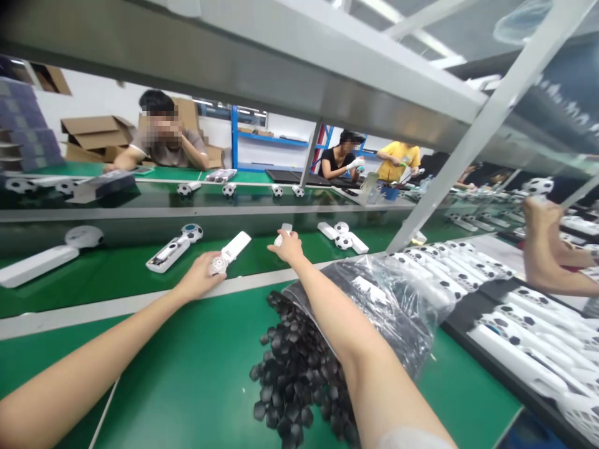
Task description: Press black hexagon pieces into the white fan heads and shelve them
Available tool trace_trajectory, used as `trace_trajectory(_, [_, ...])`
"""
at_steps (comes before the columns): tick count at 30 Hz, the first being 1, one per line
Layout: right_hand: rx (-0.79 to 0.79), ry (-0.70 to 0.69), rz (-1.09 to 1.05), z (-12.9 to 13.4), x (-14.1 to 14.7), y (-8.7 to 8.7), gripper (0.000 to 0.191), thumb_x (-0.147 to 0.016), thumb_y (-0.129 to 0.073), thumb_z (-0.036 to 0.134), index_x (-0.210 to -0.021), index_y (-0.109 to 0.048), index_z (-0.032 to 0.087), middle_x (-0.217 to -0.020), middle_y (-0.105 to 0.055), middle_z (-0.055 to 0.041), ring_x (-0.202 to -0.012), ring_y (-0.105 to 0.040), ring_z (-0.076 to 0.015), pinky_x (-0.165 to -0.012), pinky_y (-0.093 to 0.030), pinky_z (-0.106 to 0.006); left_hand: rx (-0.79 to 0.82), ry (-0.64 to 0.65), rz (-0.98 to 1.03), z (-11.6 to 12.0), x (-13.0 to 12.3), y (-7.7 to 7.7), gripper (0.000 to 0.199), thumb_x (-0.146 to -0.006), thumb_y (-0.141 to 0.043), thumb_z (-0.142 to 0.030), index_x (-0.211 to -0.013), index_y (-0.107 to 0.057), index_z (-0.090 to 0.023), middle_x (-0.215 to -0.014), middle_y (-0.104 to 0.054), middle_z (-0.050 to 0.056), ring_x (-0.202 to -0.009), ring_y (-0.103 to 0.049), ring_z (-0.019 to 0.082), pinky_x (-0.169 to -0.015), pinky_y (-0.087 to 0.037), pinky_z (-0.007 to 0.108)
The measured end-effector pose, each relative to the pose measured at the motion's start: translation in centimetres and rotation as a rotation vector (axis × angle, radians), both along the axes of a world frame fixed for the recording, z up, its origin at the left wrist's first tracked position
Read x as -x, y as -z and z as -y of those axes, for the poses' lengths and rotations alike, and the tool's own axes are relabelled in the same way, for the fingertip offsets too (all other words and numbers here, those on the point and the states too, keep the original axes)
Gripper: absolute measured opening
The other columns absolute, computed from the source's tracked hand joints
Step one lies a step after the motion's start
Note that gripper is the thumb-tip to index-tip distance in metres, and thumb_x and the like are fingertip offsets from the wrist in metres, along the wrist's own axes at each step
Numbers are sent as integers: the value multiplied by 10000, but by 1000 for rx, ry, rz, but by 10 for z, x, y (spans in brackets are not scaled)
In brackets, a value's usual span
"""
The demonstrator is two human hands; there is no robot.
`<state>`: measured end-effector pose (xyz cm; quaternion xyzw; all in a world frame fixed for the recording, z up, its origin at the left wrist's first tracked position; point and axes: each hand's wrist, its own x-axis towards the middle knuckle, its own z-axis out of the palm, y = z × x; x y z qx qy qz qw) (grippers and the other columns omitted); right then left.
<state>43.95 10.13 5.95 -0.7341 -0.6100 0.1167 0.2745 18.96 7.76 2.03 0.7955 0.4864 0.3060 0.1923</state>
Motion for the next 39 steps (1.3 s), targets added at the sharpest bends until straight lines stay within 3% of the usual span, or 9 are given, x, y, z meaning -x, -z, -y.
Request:
trace_trajectory(3, [42, 52, 33, -18, -16, 16, 669, -620, -729, 334, -1226, -480, 196, -1183, -431, -148, -1027, -529, -276, -874, -392, -381, 15, -12, -39, -10, 1, 17, 707, -690, -558, -299, -1305, -289, -77, -1323, -382, 219, -1227, -362, 367, -993, -317, 508])
trace_trajectory(6, [31, 40, 55, -21, -19, 23, 590, -655, -685, 257, -1208, -483, 219, -1055, -500, -92, -946, -563, -219, -826, -412, -319, -6, -17, -77, 13, 9, 26, 777, -687, -588, -308, -1345, -241, -82, -1366, -355, 202, -1272, -304, 351, -1021, -308, 486])
trace_trajectory(11, [-18, -69, 59, 2, -5, -9, 486, -688, -609, 217, -1162, -512, 169, -936, -564, -85, -889, -574, -236, -798, -428, -343, -222, -41, -171, 73, 19, -5, 726, -740, -575, -276, -1364, -222, -160, -1429, -283, 122, -1342, -159, 271, -1077, -228, 466])
trace_trajectory(14, [-25, -322, 33, 57, 15, -33, 509, -609, -681, 214, -1099, -554, 269, -1029, -583, -7, -922, -569, -191, -819, -431, -283, -493, 25, -300, 104, 21, -41, 703, -769, -566, -261, -1369, -216, -155, -1428, -286, 127, -1349, -133, 273, -1089, -167, 488])
trace_trajectory(15, [-75, -537, 4, 82, 24, -39, 517, -603, -681, 186, -1100, -555, 253, -1090, -569, -17, -968, -555, -193, -856, -418, -289, -536, 63, -336, 114, 21, -52, 699, -772, -567, -263, -1368, -220, -149, -1428, -288, 131, -1347, -134, 281, -1090, -142, 498])
trace_trajectory(19, [-93, -1064, -142, 167, 53, -46, 545, -625, -719, 218, -1139, -542, 238, -1177, -546, -39, -1096, -501, -204, -948, -376, -317, -288, 296, -451, 144, 20, -74, 713, -768, -556, -320, -1372, -213, -157, -1247, -531, 119, -1156, -472, 283, -1023, -279, 488])
trace_trajectory(22, [-67, -875, -284, 189, 49, -31, 604, -674, -711, 301, -1228, -475, 251, -1224, -511, -67, -1043, -539, -197, -783, -477, -283, 15, 308, -551, 155, 25, -64, 684, -785, -510, -401, -1364, -237, -160, -1080, -628, 105, -943, -597, 279, -833, -450, 407])
trace_trajectory(27, [-107, -401, -60, 190, 15, 8, 60, -760, -622, 195, -800, -666, 196, -806, -609, -22, -712, -571, -128, -703, -466, -276, 62, 159, -650, 149, 39, -26, 653, -825, -415, -447, -1369, -233, -135, -1193, -546, 143, -1010, -552, 306, -792, -459, 394])
trace_trajectory(39, [-30, -637, 526, 185, 36, 34, 174, -860, -505, 198, -867, -673, 153, -830, -612, -90, -820, -515, -200, -714, -423, -300, 94, 134, -526, 143, 40, -19, 778, -757, -499, -527, -1388, -221, -167, -1178, -512, 142, -1067, -487, 313, -854, -421, 422])
